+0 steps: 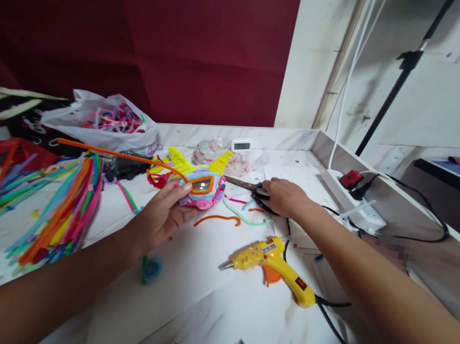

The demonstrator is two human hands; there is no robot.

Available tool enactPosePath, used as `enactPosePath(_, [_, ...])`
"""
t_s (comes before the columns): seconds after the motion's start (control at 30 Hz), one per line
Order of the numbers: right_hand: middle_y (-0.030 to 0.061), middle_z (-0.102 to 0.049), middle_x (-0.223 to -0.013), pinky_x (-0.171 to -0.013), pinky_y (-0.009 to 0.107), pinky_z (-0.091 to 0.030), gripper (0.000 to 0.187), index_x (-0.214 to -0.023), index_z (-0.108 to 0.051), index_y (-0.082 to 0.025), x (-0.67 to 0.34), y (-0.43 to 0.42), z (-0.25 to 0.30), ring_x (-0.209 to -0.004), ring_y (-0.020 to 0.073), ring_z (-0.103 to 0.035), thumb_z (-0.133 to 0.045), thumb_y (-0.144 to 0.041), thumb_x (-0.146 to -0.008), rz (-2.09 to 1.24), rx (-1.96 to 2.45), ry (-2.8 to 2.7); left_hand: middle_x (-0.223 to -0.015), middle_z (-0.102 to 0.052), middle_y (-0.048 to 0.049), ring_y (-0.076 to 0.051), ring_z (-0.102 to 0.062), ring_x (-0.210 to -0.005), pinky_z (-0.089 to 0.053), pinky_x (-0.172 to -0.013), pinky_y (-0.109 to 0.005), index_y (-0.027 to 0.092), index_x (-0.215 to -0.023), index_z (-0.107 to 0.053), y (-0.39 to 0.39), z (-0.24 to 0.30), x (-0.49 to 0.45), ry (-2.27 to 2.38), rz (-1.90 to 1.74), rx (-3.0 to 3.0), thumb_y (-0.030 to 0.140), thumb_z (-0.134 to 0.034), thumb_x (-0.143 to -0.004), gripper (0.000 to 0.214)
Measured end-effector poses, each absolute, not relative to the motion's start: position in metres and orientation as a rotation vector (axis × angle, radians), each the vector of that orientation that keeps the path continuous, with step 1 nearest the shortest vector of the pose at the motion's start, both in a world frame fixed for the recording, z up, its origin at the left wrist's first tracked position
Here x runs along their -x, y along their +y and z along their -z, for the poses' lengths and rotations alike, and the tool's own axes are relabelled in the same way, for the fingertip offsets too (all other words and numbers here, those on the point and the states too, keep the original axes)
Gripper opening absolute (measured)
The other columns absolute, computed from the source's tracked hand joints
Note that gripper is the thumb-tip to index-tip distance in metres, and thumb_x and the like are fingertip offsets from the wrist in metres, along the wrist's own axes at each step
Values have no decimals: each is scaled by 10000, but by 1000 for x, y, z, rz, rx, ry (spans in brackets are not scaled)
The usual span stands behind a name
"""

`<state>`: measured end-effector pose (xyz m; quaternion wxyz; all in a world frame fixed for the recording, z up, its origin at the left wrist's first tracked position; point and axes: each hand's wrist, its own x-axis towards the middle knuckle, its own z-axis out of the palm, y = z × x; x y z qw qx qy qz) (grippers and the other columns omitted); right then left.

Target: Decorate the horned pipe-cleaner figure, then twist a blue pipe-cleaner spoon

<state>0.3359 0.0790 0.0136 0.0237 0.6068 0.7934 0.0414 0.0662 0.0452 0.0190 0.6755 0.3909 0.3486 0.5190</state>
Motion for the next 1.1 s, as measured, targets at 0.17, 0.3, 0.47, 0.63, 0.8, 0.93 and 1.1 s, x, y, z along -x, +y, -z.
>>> enactPosePath(0.17, [185, -621, -1148, -749, 341, -457, 403, -1208, -545, -141, -337, 95, -7, -930, 285, -657, -533, -340, -857, -110, -1863, 2405, -953, -728, -53, -152, -715, -726, -613, -772, -361, 183, -1113, -545, 43, -15, -67, 758, -1116, -913, 245, -756, -769, 408])
enactPosePath(0.3, [176, -648, -1075, -751, 342, -460, 489, -1271, -470, -131, -337, 99, -8, -941, 292, -659, -560, -320, -829, -38, -1864, 2352, -1012, -721, -75, -155, -719, -742, -614, -754, -334, 182, -1151, -528, 42, -14, -67, 759, -1076, -939, 244, -729, -797, 411])
enactPosePath(0.47, [204, -613, -1139, -765, 368, -466, 595, -1325, -426, -134, -337, 101, -7, -960, 316, -659, -581, -376, -803, -9, -1925, 2297, -1026, -717, -79, -158, -727, -750, -614, -736, -316, 178, -1129, -536, 41, -15, -68, 785, -1065, -914, 216, -692, -824, 344])
enactPosePath(0.63, [164, -635, -1118, -766, 331, -463, 740, -1389, -345, -156, -337, 100, -11, -964, 289, -654, -629, -319, -726, 23, -2010, 2325, -1057, -714, -82, -170, -734, -795, -614, -777, -343, 198, -1207, -520, 39, -16, -68, 784, -1042, -931, 228, -667, -845, 392])
enactPosePath(0.8, [113, -675, -977, -709, 305, -430, 782, -1355, -374, -181, -337, 95, -28, -933, 284, -644, -645, -168, -621, 13, -2119, 2350, -1098, -710, -90, -184, -734, -842, -606, -815, -360, 210, -1249, -509, 37, -16, -67, 765, -1015, -950, 227, -671, -840, 440])
enactPosePath(0.93, [87, -674, -874, -647, 299, -420, 692, -1303, -405, -179, -344, 84, -41, -779, 247, -634, -653, -265, -663, 21, -2318, 2318, -1135, -702, -98, -197, -729, -888, -598, -840, -371, 208, -1241, -520, 37, -14, -67, 749, -1001, -962, 242, -681, -836, 437])
enactPosePath(1.1, [47, -645, -772, -587, 299, -432, 666, -1294, -399, -180, -366, 63, -52, -657, 213, -604, -646, -402, -717, -57, -2641, 2247, -1125, -707, -90, -208, -727, -888, -592, -860, -421, 218, -1223, -548, 38, -11, -67, 702, -996, -955, 256, -725, -803, 457])
